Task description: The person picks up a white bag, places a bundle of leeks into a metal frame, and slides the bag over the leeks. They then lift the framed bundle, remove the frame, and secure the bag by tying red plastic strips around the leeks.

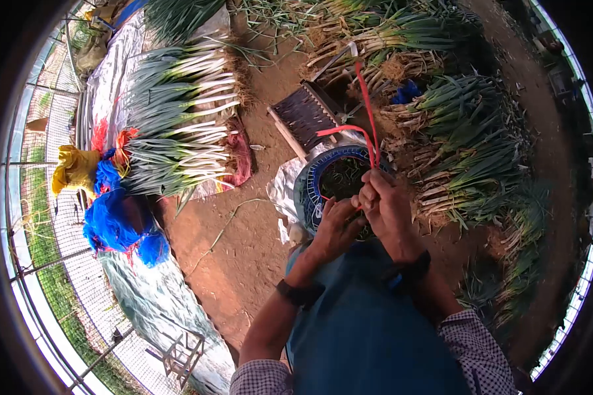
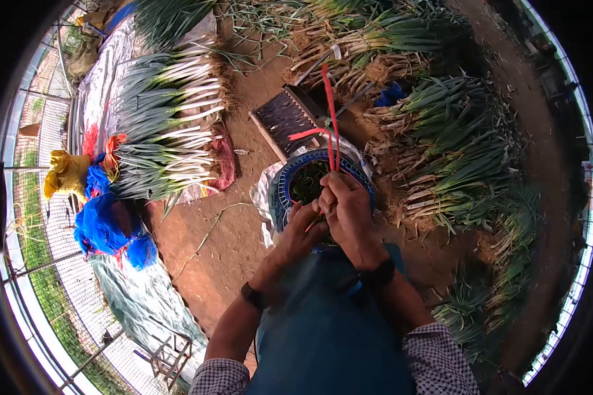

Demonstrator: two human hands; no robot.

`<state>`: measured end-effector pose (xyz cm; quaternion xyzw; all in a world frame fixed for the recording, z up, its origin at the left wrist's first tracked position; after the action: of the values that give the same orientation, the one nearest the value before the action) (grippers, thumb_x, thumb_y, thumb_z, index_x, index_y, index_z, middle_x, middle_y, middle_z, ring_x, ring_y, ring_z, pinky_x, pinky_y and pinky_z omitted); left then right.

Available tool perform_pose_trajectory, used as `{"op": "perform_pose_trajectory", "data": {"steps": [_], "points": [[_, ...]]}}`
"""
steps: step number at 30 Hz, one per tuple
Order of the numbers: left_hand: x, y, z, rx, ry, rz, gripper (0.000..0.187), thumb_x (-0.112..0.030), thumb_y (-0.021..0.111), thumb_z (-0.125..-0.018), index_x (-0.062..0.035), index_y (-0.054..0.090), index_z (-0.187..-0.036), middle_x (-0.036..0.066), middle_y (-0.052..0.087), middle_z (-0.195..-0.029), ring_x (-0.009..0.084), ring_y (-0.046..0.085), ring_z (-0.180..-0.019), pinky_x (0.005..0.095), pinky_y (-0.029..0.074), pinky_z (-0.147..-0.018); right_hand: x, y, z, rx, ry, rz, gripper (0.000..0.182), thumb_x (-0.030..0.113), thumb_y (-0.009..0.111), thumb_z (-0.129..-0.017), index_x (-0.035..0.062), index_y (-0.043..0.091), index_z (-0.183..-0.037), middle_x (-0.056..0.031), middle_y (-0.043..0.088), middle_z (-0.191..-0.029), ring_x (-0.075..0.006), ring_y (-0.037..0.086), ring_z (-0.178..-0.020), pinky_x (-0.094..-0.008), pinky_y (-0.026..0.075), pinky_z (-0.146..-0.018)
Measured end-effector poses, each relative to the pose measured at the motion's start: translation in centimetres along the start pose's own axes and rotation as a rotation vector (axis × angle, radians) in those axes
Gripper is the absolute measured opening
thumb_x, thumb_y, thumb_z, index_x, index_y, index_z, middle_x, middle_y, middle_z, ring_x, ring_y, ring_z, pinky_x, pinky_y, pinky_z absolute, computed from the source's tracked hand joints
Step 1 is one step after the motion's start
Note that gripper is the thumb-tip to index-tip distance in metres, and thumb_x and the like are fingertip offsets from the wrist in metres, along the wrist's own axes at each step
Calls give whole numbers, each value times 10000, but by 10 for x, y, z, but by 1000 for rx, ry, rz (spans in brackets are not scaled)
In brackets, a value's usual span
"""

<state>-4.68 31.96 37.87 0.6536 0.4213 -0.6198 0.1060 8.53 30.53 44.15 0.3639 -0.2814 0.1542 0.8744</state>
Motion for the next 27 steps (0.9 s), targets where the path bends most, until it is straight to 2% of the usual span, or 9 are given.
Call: {"op": "perform_pose_trajectory", "data": {"steps": [2,3,6,9,12,13,18,23,27], "points": [[17,-14,-7,142,-139,162,193,-131,534,-946,-12,584,-1089,169,640,-1011,319,615,-994,378,458,-919,-11,13,-13,2,-7,-2,164,147,519,-978,29,575,-879,1,453,-588,-107,416,-485,-314,407,-562],[23,-19,-9,129,-365,398,121,-115,540,-957,-10,586,-997,101,605,-879,117,577,-891,311,478,-773,-13,17,-18,-7,-20,-4,160,147,522,-975,31,575,-878,0,455,-590,-110,418,-486,-321,409,-568],[31,-21,-21,135,-300,715,130,-96,488,-968,-14,588,-953,-1,573,-774,80,524,-751,266,466,-653,-19,20,-35,-30,-20,-24,145,138,533,-962,32,579,-875,2,461,-595,-133,433,-492,-351,424,-594],[40,-24,-21,217,-592,863,148,-101,477,-967,-20,601,-962,-16,547,-746,51,500,-680,235,435,-601,-14,11,-47,95,0,115,184,212,543,-978,43,598,-932,-6,549,-685,-133,535,-606,-355,470,-696],[54,-17,-18,4,-677,783,239,-214,480,-988,-22,623,-988,-52,450,-631,21,403,-551,192,330,-506,39,-21,-47,-51,-677,865,224,215,563,-962,20,616,-867,-45,591,-689,-155,518,-553,-384,494,-631],[48,-12,-20,10,-712,753,255,-228,475,-995,-18,620,-998,-54,430,-620,28,401,-541,197,338,-509,72,-68,-25,-262,-690,778,251,231,566,-963,17,621,-844,-53,607,-702,-147,534,-575,-360,493,-622],[35,-9,-18,-17,-776,664,303,-255,450,-1019,1,612,-1014,-58,391,-596,45,387,-512,206,357,-516,11,-277,40,-572,-174,602,268,196,588,-937,19,617,-737,-60,602,-654,-120,544,-554,-295,444,-526],[35,-7,-15,5,-903,651,296,-226,444,-1024,24,603,-1037,-26,441,-662,48,414,-557,223,376,-526,-113,-289,29,-568,-99,412,155,128,611,-869,-7,646,-800,-50,619,-655,-107,574,-581,-280,458,-525],[19,-9,-23,395,-346,-279,193,-69,524,-943,49,584,-1083,24,466,-762,74,417,-605,248,387,-536,-116,-249,22,-608,-344,648,182,141,606,-854,-6,665,-945,-170,674,-791,-266,660,-689,-366,510,-622]]}}
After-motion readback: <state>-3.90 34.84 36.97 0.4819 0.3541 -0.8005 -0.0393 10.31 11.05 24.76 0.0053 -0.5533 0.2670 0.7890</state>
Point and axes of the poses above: each hand's wrist, its own z-axis away from the middle knuckle, its own y-axis out of the palm, x = y × z, the point moved 2 cm from there along -z, towards the middle knuckle
